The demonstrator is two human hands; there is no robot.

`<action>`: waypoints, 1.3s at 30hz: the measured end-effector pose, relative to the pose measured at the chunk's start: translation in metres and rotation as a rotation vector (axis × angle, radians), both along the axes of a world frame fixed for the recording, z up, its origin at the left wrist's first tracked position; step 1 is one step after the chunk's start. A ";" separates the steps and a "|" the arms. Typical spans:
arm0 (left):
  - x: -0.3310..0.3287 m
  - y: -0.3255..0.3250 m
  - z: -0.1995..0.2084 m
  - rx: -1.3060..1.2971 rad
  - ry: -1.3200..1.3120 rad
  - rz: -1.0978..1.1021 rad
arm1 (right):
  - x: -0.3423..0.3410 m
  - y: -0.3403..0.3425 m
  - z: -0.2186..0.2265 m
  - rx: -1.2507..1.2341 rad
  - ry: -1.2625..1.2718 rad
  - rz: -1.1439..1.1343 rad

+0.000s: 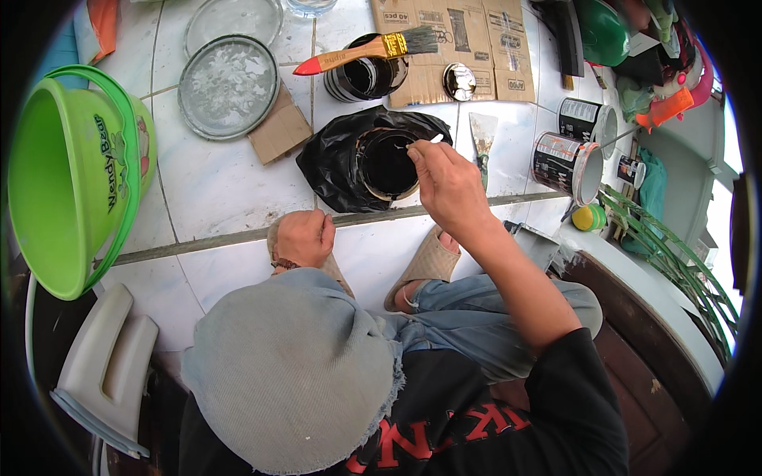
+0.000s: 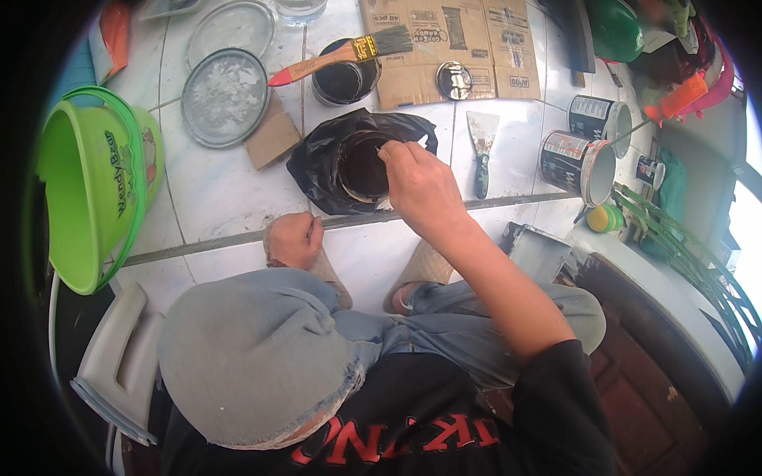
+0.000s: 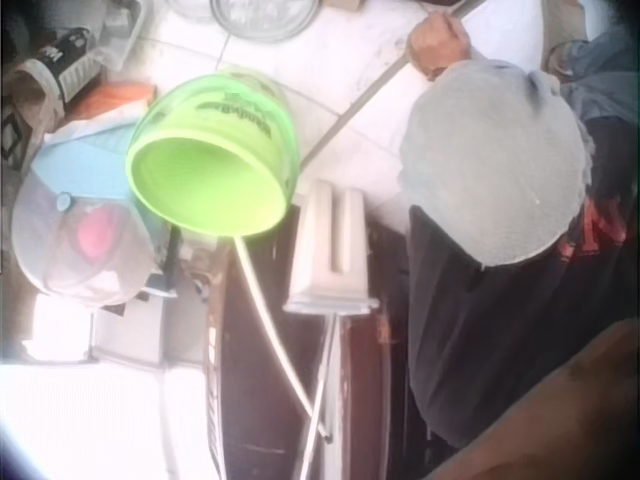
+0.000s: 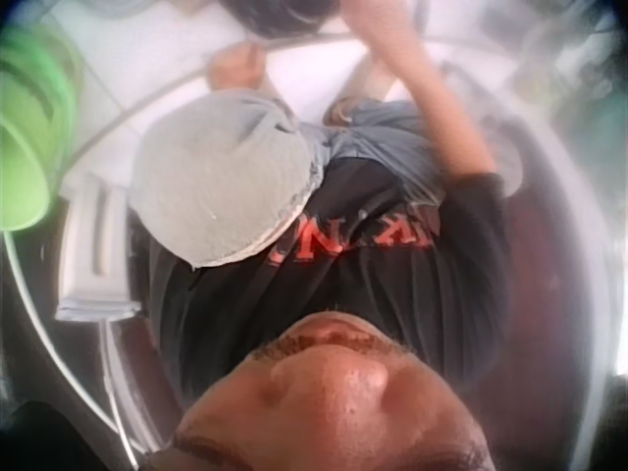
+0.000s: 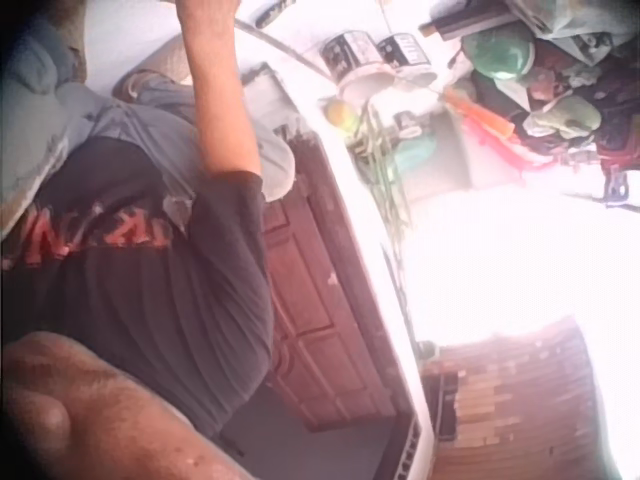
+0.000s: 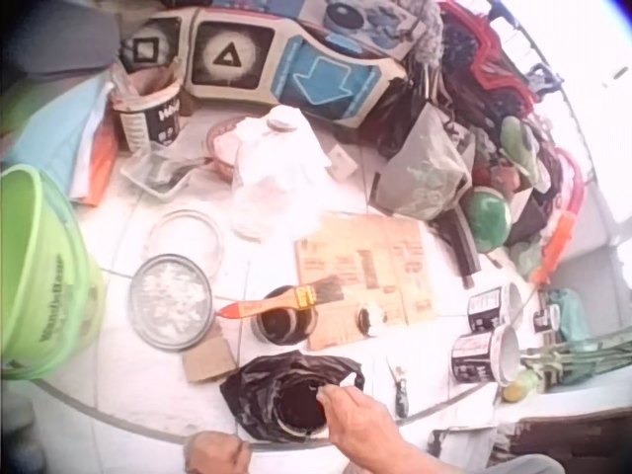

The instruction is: The person sits on the floor and stirs black paint in a can using a stick. They then pour the paint into a second can and continue stirring. Finally, they close the can and wipe their hands with a plastic bag.

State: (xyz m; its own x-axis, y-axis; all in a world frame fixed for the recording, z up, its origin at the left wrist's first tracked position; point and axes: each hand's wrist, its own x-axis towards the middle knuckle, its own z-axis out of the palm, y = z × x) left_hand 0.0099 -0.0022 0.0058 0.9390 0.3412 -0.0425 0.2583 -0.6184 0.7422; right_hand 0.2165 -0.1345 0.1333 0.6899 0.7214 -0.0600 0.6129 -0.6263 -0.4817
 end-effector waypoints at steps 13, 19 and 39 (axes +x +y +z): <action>0.000 -0.001 -0.002 -0.022 -0.016 0.021 | -0.017 -0.002 0.000 0.027 0.191 0.160; -0.001 0.000 -0.003 -0.014 -0.032 0.001 | 0.003 0.007 -0.002 0.076 0.036 0.088; -0.003 0.001 -0.004 -0.007 -0.014 -0.013 | 0.005 0.000 0.006 -0.048 0.048 0.047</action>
